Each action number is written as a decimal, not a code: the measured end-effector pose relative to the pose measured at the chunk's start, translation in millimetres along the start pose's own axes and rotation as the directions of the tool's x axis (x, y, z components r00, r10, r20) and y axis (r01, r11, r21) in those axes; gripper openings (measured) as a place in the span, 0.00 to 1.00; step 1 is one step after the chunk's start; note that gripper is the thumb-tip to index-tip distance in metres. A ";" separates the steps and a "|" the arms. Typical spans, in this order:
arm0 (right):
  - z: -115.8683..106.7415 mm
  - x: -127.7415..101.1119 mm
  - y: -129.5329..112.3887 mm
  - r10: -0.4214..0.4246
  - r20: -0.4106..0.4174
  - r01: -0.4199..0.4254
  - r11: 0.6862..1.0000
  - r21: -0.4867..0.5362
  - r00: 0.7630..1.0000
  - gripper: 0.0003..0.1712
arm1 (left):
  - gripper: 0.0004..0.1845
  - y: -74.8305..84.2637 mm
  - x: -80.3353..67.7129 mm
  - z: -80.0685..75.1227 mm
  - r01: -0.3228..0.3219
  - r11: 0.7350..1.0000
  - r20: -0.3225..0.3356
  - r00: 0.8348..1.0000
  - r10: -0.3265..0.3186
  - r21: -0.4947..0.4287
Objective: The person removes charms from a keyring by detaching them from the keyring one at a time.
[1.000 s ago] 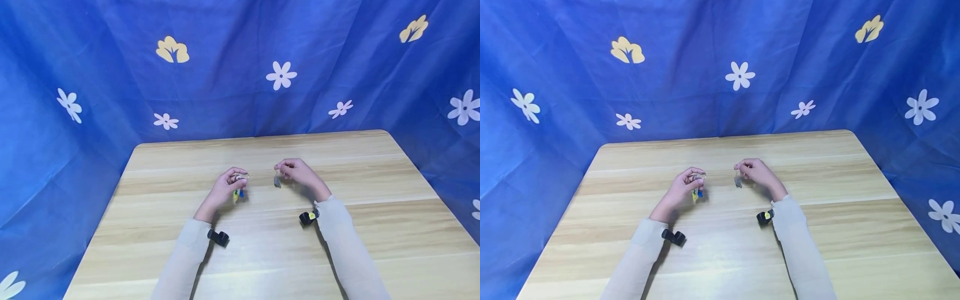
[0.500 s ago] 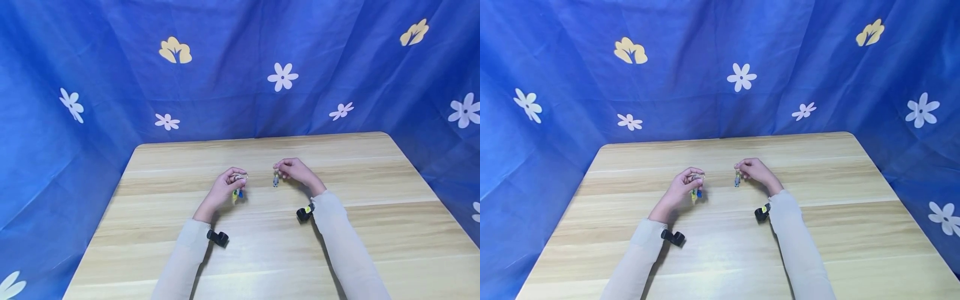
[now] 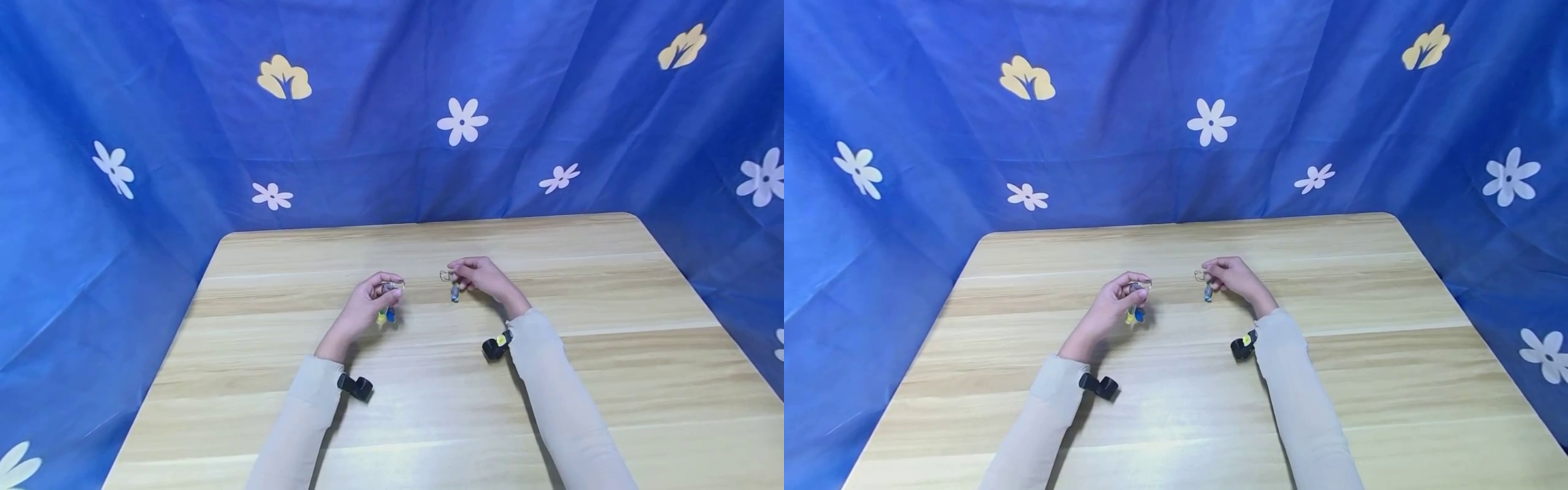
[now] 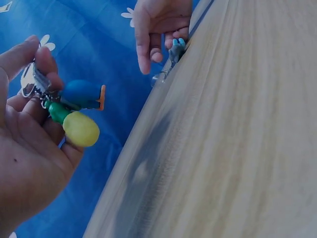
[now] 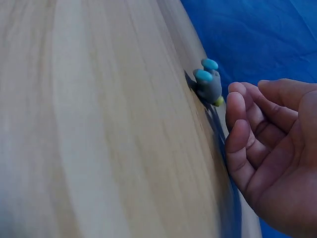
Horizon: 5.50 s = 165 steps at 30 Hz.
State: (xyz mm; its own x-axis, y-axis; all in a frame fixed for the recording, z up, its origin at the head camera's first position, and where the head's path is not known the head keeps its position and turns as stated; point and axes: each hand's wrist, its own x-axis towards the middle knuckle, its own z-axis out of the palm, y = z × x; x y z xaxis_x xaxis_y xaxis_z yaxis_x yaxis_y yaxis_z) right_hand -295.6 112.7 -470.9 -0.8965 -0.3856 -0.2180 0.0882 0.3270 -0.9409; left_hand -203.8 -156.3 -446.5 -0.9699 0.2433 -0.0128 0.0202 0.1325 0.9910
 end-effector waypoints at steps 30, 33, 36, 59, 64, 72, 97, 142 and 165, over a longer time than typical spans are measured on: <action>0.9 -48.0 5.3 -0.061 -0.145 0.098 0.960 0.261 0.988 0.21 | 0.23 5.1 -5.2 7.9 -0.069 0.990 0.109 0.992 0.056 0.126; 3.7 -51.4 2.2 -0.072 -0.136 0.107 0.958 0.266 0.988 0.20 | 0.23 4.2 -6.0 7.7 -0.074 0.988 0.106 0.993 0.060 0.133; 5.3 -54.7 -1.8 -0.095 -0.127 0.127 0.954 0.272 0.987 0.20 | 0.23 2.5 -5.9 7.9 -0.072 0.990 0.097 0.993 0.061 0.119; 18.8 -57.3 -8.0 -0.153 -0.007 0.152 0.971 0.184 0.988 0.21 | 0.20 5.3 -3.1 12.5 -0.085 0.991 0.134 0.988 0.070 0.104; 24.9 -57.1 -10.3 -0.150 0.040 0.140 0.972 0.186 0.988 0.21 | 0.20 2.9 -3.0 11.6 -0.088 0.982 0.141 0.988 0.065 0.166; 27.7 -59.0 -8.6 -0.115 0.047 0.105 0.979 0.175 0.992 0.20 | 0.16 3.2 -7.6 14.5 -0.144 0.941 0.098 0.988 0.119 0.307; 29.2 -63.6 -9.1 -0.124 0.098 0.115 0.989 0.094 0.987 0.19 | 0.17 5.0 -11.4 15.4 -0.115 0.974 0.141 0.986 0.088 0.197; 50.0 -67.1 -16.2 -0.287 0.230 0.276 0.958 0.083 0.930 0.20 | 0.25 22.5 -18.3 22.3 -0.050 0.996 0.248 0.966 0.068 -0.078; 56.7 -65.2 -16.7 -0.325 0.191 0.319 0.946 0.063 0.926 0.13 | 0.23 19.7 -17.3 25.6 -0.031 0.999 0.234 0.972 0.035 -0.019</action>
State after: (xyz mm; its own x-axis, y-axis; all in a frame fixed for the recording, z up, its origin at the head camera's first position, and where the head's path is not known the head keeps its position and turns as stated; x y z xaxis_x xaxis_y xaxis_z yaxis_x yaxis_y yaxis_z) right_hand -213.9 83.5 -455.6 -0.7759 -0.6284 0.0548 -0.1753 0.1314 -0.9757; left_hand -180.3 -133.3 -430.2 -0.8848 0.4658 -0.0091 0.0457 0.1061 0.9933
